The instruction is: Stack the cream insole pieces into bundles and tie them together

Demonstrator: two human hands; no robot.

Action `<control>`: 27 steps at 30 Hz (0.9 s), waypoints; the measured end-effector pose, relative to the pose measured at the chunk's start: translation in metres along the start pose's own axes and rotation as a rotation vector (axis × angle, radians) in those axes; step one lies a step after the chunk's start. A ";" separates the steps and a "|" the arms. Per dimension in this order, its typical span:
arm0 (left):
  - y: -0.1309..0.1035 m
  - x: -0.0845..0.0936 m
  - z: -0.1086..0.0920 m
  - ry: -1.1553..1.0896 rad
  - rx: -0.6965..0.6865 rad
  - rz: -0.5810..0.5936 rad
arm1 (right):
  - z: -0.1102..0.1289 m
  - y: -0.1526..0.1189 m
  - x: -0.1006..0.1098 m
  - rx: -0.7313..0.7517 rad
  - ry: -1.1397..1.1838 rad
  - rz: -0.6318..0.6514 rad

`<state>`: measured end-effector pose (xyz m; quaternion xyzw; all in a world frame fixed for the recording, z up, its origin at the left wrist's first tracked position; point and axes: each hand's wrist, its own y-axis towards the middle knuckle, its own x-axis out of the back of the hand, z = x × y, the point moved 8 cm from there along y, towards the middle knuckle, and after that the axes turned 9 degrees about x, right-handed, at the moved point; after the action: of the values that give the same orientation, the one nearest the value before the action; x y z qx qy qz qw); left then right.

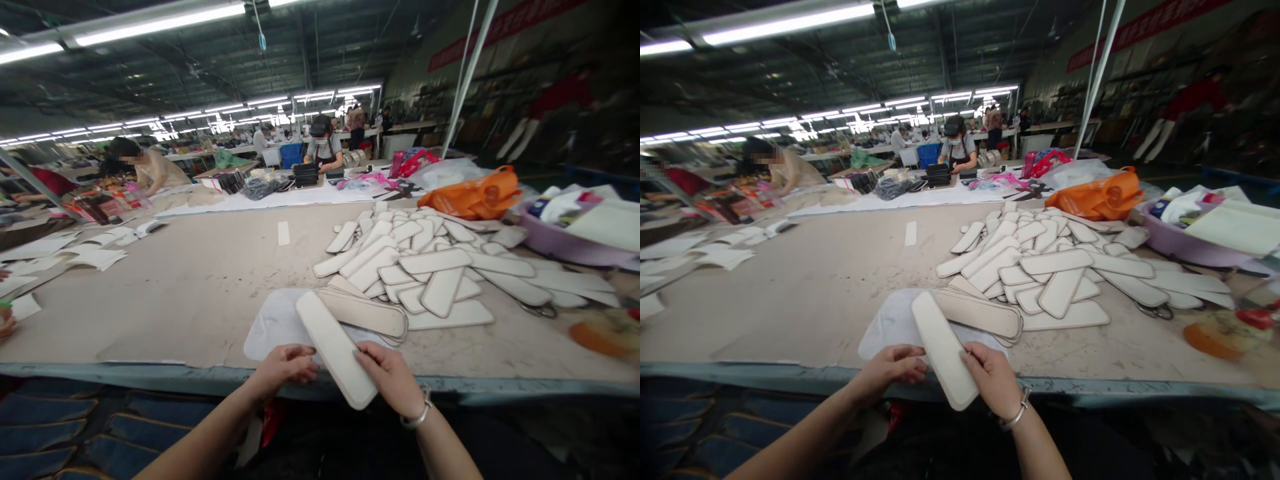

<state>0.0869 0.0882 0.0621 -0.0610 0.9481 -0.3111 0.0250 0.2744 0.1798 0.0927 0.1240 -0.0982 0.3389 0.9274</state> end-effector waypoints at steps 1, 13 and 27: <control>0.003 0.003 0.000 0.069 0.000 -0.020 | -0.006 0.000 0.022 -0.036 0.014 -0.121; 0.061 0.001 -0.079 1.333 -0.796 -0.430 | -0.050 -0.006 0.077 -0.225 -0.265 -0.490; 0.084 -0.014 -0.095 1.694 -0.901 -0.277 | -0.042 0.002 0.054 0.026 -0.591 -0.412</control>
<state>0.0839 0.2128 0.0888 0.0683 0.6665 0.1403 -0.7290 0.3177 0.2269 0.0676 0.2458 -0.3308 0.0954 0.9061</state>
